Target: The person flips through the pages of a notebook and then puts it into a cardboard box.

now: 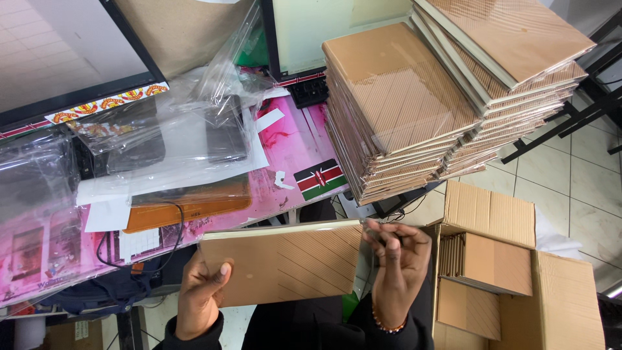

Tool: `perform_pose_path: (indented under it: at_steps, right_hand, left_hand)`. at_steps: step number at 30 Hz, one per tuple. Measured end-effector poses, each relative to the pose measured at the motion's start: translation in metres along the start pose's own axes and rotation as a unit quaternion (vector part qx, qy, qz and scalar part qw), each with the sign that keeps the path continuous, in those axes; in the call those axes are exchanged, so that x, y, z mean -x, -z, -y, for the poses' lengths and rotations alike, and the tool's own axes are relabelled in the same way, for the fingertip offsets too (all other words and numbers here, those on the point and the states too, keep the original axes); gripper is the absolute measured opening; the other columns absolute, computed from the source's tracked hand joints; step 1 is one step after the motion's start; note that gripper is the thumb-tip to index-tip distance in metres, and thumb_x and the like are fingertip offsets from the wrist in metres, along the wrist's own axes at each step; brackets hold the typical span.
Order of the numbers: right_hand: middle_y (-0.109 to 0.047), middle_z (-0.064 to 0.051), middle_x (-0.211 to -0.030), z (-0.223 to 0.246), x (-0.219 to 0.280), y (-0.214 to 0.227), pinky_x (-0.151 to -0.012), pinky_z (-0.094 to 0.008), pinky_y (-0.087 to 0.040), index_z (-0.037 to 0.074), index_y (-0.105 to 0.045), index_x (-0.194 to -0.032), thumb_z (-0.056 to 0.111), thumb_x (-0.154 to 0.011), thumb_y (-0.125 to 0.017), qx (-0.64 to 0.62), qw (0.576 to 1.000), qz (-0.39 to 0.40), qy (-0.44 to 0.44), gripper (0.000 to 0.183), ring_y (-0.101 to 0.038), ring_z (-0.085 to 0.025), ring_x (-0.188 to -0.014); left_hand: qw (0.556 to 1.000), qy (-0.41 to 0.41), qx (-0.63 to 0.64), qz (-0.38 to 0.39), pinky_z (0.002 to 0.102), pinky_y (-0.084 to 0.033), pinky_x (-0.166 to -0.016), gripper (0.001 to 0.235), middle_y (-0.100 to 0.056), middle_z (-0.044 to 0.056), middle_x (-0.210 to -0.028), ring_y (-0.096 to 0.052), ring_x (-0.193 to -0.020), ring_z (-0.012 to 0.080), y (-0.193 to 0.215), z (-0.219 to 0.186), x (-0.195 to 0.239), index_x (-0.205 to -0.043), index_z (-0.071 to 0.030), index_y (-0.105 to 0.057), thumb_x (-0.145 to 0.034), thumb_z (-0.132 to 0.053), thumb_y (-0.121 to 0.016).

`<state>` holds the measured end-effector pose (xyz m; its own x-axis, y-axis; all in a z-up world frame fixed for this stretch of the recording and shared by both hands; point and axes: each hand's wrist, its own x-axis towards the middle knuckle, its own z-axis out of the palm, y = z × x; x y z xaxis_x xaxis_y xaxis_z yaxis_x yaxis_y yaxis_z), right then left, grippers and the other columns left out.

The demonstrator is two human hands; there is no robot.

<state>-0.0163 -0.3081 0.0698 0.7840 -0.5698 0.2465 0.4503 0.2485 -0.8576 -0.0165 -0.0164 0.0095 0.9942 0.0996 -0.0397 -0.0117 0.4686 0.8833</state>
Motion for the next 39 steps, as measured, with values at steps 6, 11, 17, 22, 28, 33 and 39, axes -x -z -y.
perform_pose_path:
  at_steps: [6,11,17,22,28,33,39]
  right_hand:
    - [-0.071,-0.007,-0.091,-0.018,0.005,0.017,-0.066,-0.026,-0.052,0.0,-0.07,-0.105,0.008,-0.1,-0.063,0.173,0.971,0.135,-0.089,0.012,-0.066,-0.014,-0.081]
    - [-0.075,-0.007,-0.092,-0.02,0.001,0.032,-0.064,-0.027,-0.054,-0.003,-0.075,-0.111,0.021,-0.101,-0.061,0.168,0.953,0.217,-0.127,0.029,-0.066,-0.013,-0.077]
    - [-0.063,-0.006,-0.093,-0.013,-0.003,0.043,-0.063,-0.028,-0.052,-0.006,-0.068,-0.127,0.024,-0.103,-0.056,0.081,0.917,0.298,-0.253,0.04,-0.057,-0.013,-0.074]
    - [-0.044,0.0,-0.076,-0.016,-0.004,0.047,-0.061,-0.025,-0.044,-0.004,-0.06,-0.142,0.034,-0.102,-0.053,0.087,0.909,0.298,-0.279,0.056,-0.047,-0.009,-0.065]
    - [-0.072,-0.016,-0.107,-0.02,0.001,0.041,-0.077,-0.029,-0.053,-0.01,-0.063,-0.128,0.014,-0.101,-0.057,-0.043,0.939,0.175,-0.294,0.036,-0.067,-0.019,-0.09]
    - [-0.068,-0.017,-0.115,-0.023,-0.001,0.047,-0.091,-0.032,-0.048,-0.009,-0.062,-0.123,0.013,-0.105,-0.054,-0.046,0.965,0.128,-0.226,0.03,-0.063,-0.024,-0.107]
    - [-0.067,-0.021,-0.135,-0.02,0.002,0.038,-0.105,-0.036,-0.047,-0.008,-0.059,-0.139,0.009,-0.101,-0.051,-0.063,0.947,0.071,-0.307,0.042,-0.063,-0.03,-0.124]
  left_hand:
    - [1.0,-0.008,0.018,-0.01,0.034,-0.048,-0.09,0.054,-0.071,0.014,-0.104,-0.064,-0.093,0.0226,0.008,0.003,0.0,-0.134,0.005,-0.059,-0.084,-0.011,-0.073]
    - [0.999,0.034,-0.004,-0.03,0.041,-0.05,-0.099,0.057,-0.072,0.022,-0.122,-0.067,-0.111,0.0304,-0.006,-0.017,0.0,-0.135,0.007,-0.059,-0.082,-0.011,-0.07]
    - [0.994,0.074,-0.08,-0.01,0.024,-0.026,-0.068,0.049,-0.057,0.005,-0.085,-0.042,-0.069,0.0105,-0.003,-0.016,-0.006,-0.131,0.003,-0.064,-0.087,-0.017,-0.07]
    - [0.995,0.071,-0.066,0.017,0.029,-0.042,-0.086,0.053,-0.069,0.005,-0.099,-0.058,-0.088,0.0131,-0.004,-0.009,-0.012,-0.134,0.001,-0.065,-0.087,-0.025,-0.071]
    - [0.993,0.096,0.065,0.02,0.038,-0.051,-0.085,0.049,-0.072,0.02,-0.118,-0.068,-0.103,0.027,-0.012,-0.014,-0.012,-0.133,0.003,-0.059,-0.099,-0.032,-0.059]
    - [0.997,0.056,-0.056,0.02,0.025,-0.031,-0.052,0.024,-0.057,0.001,-0.069,-0.044,-0.055,0.0067,-0.011,0.001,-0.013,-0.089,-0.009,-0.055,-0.106,-0.026,-0.059]
    - [0.984,-0.049,-0.166,0.035,0.027,-0.035,-0.074,0.02,-0.05,-0.002,-0.084,-0.043,-0.08,0.0084,-0.018,0.016,-0.011,-0.091,-0.013,-0.053,-0.107,-0.024,-0.053]
